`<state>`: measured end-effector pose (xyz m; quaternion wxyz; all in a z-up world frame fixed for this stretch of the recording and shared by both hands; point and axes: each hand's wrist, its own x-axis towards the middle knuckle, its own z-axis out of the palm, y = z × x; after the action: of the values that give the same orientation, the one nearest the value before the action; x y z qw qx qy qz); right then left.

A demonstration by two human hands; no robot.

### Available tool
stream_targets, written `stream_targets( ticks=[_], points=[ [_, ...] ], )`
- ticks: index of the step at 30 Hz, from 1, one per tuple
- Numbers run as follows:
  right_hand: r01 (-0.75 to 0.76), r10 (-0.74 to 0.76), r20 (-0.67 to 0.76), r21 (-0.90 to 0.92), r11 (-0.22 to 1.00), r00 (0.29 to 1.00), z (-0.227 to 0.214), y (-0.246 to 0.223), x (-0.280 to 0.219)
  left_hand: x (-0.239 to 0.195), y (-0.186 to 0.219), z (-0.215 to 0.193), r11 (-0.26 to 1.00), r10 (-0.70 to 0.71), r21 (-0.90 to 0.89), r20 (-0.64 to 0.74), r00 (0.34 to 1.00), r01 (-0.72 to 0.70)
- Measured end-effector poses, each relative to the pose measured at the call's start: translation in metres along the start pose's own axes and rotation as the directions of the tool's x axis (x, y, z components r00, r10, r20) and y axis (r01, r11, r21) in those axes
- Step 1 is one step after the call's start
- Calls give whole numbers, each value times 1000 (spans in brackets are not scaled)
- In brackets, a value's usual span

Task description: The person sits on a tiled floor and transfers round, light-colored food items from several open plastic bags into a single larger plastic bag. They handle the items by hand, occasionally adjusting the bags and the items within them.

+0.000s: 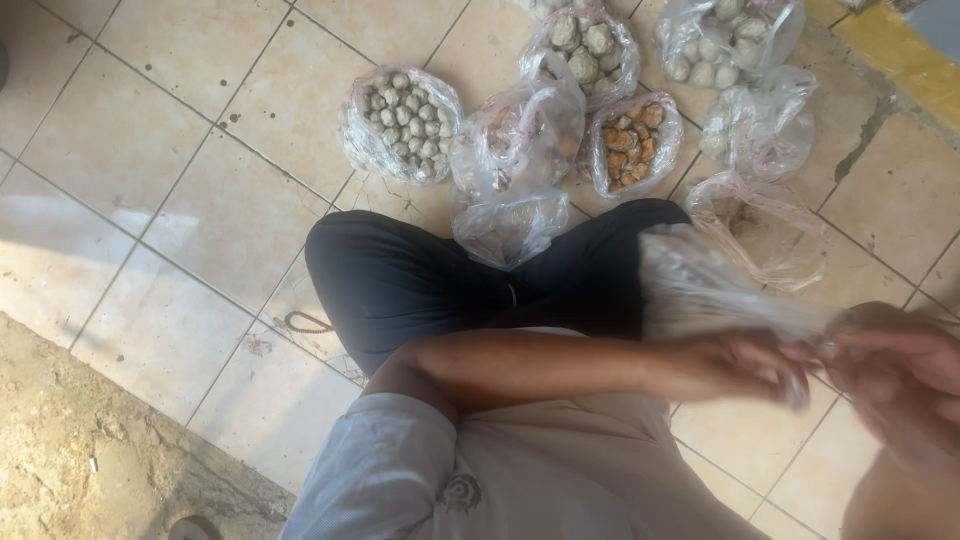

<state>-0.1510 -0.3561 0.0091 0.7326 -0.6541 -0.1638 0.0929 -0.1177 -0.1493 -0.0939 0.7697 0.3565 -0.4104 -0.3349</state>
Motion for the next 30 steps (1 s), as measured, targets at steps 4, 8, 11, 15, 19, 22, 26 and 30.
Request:
stream_targets(
  ticks=[4,8,11,15,19,22,26,30],
  points=[
    [125,-154,-411,-97,987,899,51,54,-27,-9,-41,-40,657,-62,-733,-287,956,-178],
    [-38,-455,-342,-830,556,822,71,111,-44,-4,-46,-24,706,-369,-706,-433,822,-56],
    [-220,-484,-454,-858,464,748,79,139,-44,3,-26,-10,822,-451,-554,-485,749,136],
    [-331,18,-621,-392,858,783,70,143,-39,-13,20,0,952,-106,209,-456,884,222],
    [-307,231,-306,-230,924,924,49,124,-37,-26,58,-1,584,1,795,-201,980,162],
    [-295,230,-216,-347,890,949,43,108,-38,-28,70,2,343,-222,910,-164,961,234],
    [-312,149,-304,-610,728,941,43,89,-31,-25,67,-4,106,79,994,-29,996,21],
    [-281,-36,-326,-862,421,945,38,82,-20,-22,61,-43,185,-120,970,-139,983,159]
  ],
)
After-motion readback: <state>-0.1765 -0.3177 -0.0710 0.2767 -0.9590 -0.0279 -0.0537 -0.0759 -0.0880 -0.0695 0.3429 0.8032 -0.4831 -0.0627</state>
